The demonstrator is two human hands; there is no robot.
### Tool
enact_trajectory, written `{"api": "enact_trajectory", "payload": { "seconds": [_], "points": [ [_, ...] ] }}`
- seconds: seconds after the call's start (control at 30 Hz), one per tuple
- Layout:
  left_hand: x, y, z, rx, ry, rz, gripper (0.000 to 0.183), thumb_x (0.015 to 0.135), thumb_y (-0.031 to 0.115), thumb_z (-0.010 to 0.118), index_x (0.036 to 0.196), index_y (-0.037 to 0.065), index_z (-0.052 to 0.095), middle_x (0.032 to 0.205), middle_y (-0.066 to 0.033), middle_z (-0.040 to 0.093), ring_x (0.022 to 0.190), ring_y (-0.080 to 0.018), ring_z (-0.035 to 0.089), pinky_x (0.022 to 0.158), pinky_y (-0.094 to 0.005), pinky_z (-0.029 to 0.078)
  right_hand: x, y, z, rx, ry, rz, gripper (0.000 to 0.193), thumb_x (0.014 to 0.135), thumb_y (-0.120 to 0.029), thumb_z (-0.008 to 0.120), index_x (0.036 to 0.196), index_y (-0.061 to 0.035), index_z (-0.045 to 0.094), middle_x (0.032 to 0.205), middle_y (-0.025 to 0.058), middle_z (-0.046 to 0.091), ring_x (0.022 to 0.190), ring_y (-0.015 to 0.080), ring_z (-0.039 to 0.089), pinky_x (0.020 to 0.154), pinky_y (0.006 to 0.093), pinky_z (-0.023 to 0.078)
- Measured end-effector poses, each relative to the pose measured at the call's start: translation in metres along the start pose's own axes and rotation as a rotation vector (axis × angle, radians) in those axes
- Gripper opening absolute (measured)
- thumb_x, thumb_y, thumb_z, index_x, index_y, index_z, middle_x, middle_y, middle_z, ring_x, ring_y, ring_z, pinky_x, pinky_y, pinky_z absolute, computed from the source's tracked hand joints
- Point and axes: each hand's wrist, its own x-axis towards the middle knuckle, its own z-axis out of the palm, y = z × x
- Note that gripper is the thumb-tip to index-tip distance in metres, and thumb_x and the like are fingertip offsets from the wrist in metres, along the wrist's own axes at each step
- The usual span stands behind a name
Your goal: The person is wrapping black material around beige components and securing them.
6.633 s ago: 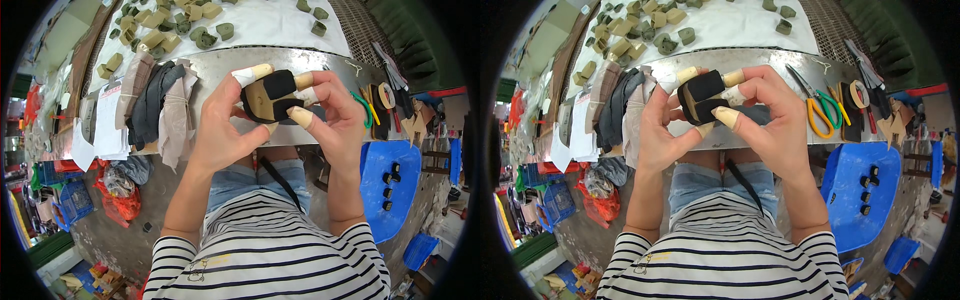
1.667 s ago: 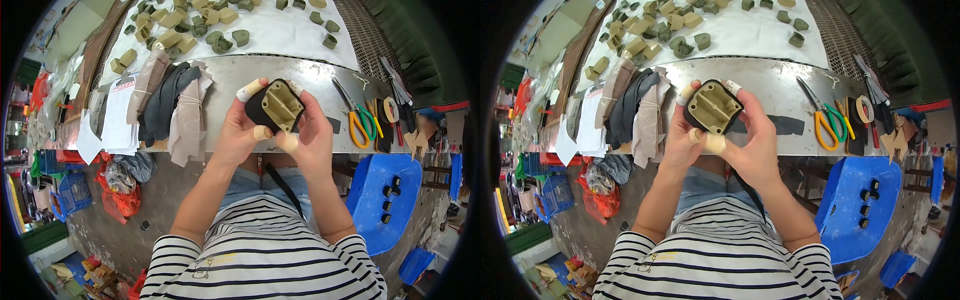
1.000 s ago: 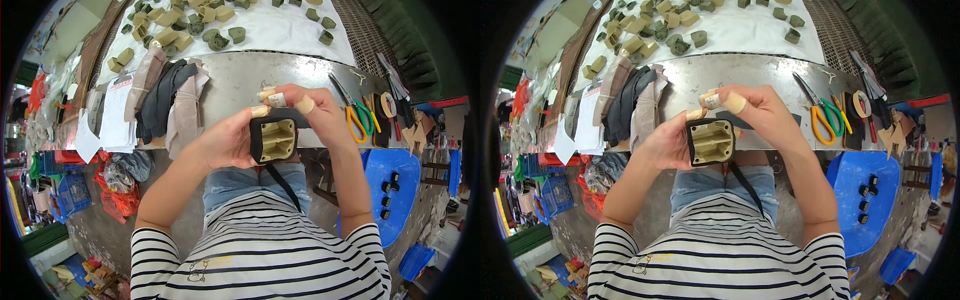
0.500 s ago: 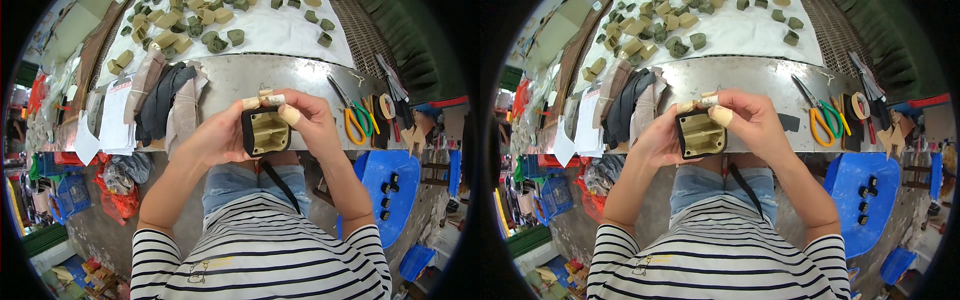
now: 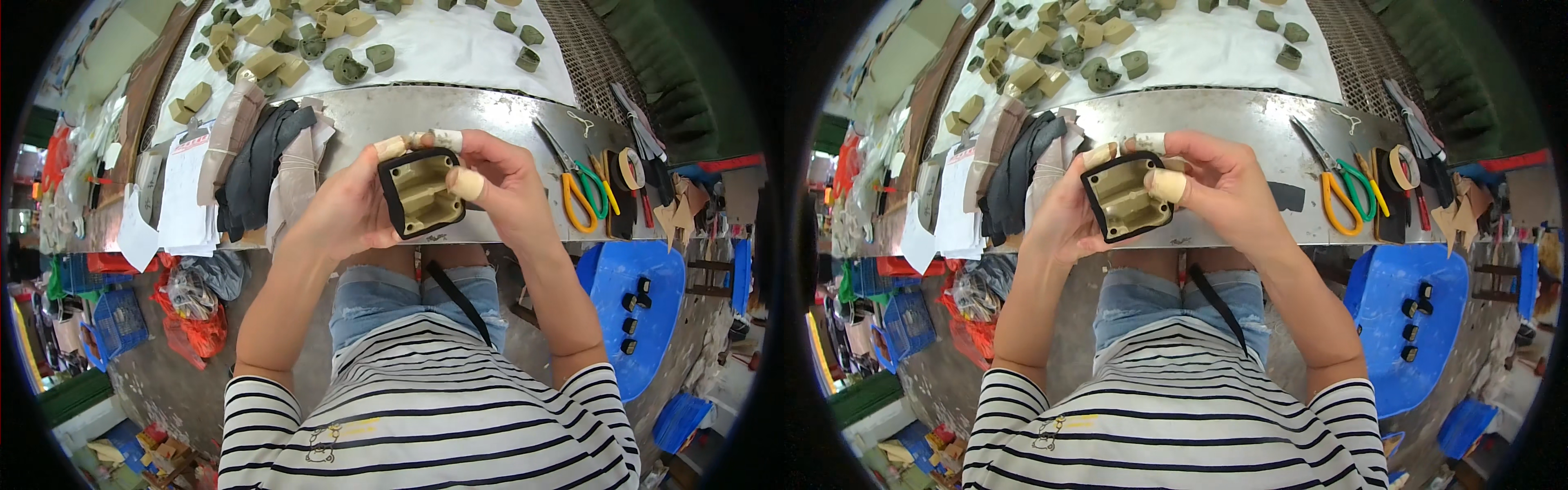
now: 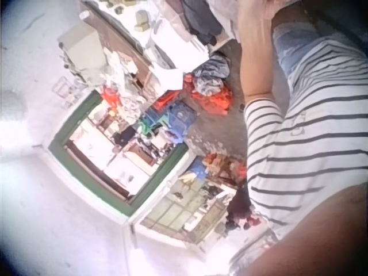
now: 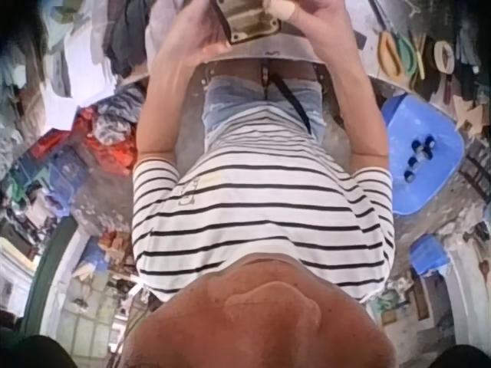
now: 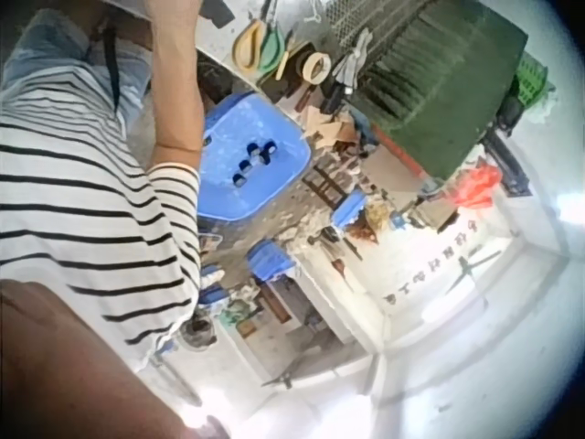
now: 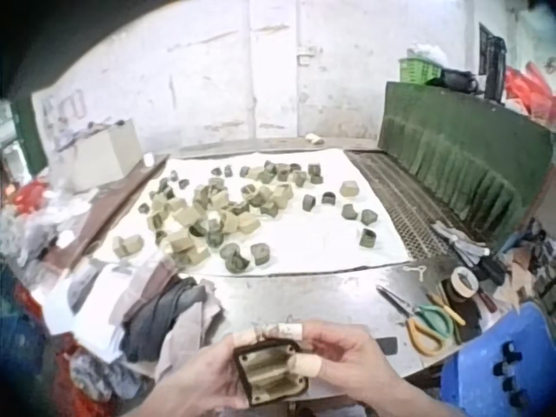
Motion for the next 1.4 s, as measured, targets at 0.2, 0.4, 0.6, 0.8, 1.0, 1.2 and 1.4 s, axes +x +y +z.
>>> {"api": "enact_trajectory", "payload": {
  "seconds": [0.2,0.4,0.6,0.8,1.0,1.2,1.4],
  "points": [
    [0.004,-0.006,0.008,0.051,0.119,0.124,0.040,0.094,0.037,0.032,0.119,0.011,0.049,0.111,-0.0135,0.058,0.093,-0.0278,0.062,0.064,-0.0389,0.057,0.000,0.006,-0.001,0.016,-0.033,-0.076,0.044,0.075,-0.006,0.068,0.116,0.0031,0.054,0.104,0.0080,0.060,0.094,0.0138,0.056,0.082,0.0285,0.046],
    [0.008,-0.008,0.007,0.060,-0.037,0.125,0.047,0.095,0.040,0.027,0.123,0.007,0.044,0.118,-0.0148,0.053,0.101,-0.0247,0.058,0.076,-0.0376,0.053,-0.005,0.011,-0.006,-0.021,-0.008,-0.008,0.056,0.075,-0.014,0.069,0.123,0.0032,0.047,0.117,0.0080,0.055,0.106,0.0163,0.052,0.092,0.0317,0.041],
    [0.006,-0.010,-0.005,0.109,-0.207,0.129,0.052,0.096,0.043,0.018,0.126,0.007,0.040,0.120,-0.0096,0.052,0.109,-0.0207,0.054,0.087,-0.0363,0.049,-0.007,0.007,0.001,-0.274,-0.047,-0.152,0.054,0.077,-0.014,0.066,0.124,0.0024,0.045,0.117,0.0077,0.054,0.107,0.0164,0.051,0.092,0.0305,0.040],
    [0.006,-0.014,-0.008,0.264,0.045,0.171,0.052,0.095,0.044,0.019,0.124,0.007,0.042,0.112,-0.0097,0.057,0.092,-0.0166,0.061,0.057,-0.0260,0.050,-0.008,0.016,-0.004,-0.186,0.020,-0.017,0.073,0.066,-0.020,0.077,0.127,0.0010,0.041,0.123,0.0078,0.049,0.110,0.0154,0.048,0.095,0.0313,0.037],
    [0.006,-0.015,0.004,0.413,0.124,0.220,0.054,0.095,0.044,0.017,0.119,0.004,0.044,0.099,-0.0090,0.060,0.062,-0.0083,0.055,0.036,-0.0190,0.034,-0.012,0.016,0.017,-0.360,0.170,-0.105,0.068,0.068,-0.019,0.076,0.123,0.0032,0.042,0.114,0.0114,0.052,0.105,0.0187,0.050,0.091,0.0310,0.039],
    [0.005,-0.017,-0.008,0.380,0.039,0.258,0.056,0.095,0.046,0.019,0.126,0.004,0.040,0.105,-0.0129,0.060,0.067,-0.0114,0.060,0.035,-0.0186,0.035,-0.008,0.008,0.022,-0.286,0.113,-0.120,0.059,0.072,-0.014,0.072,0.121,0.0017,0.044,0.113,0.0102,0.052,0.103,0.0162,0.051,0.091,0.0294,0.040],
    [0.007,-0.013,0.016,0.543,0.239,0.260,0.040,0.092,0.033,0.038,0.115,0.001,0.044,0.086,-0.0063,0.058,0.055,-0.0075,0.051,0.036,-0.0208,0.035,-0.004,0.017,0.016,-0.218,0.187,-0.118,0.059,0.069,-0.019,0.073,0.118,0.0011,0.046,0.111,0.0094,0.051,0.103,0.0178,0.051,0.088,0.0299,0.041]
  ]
}}
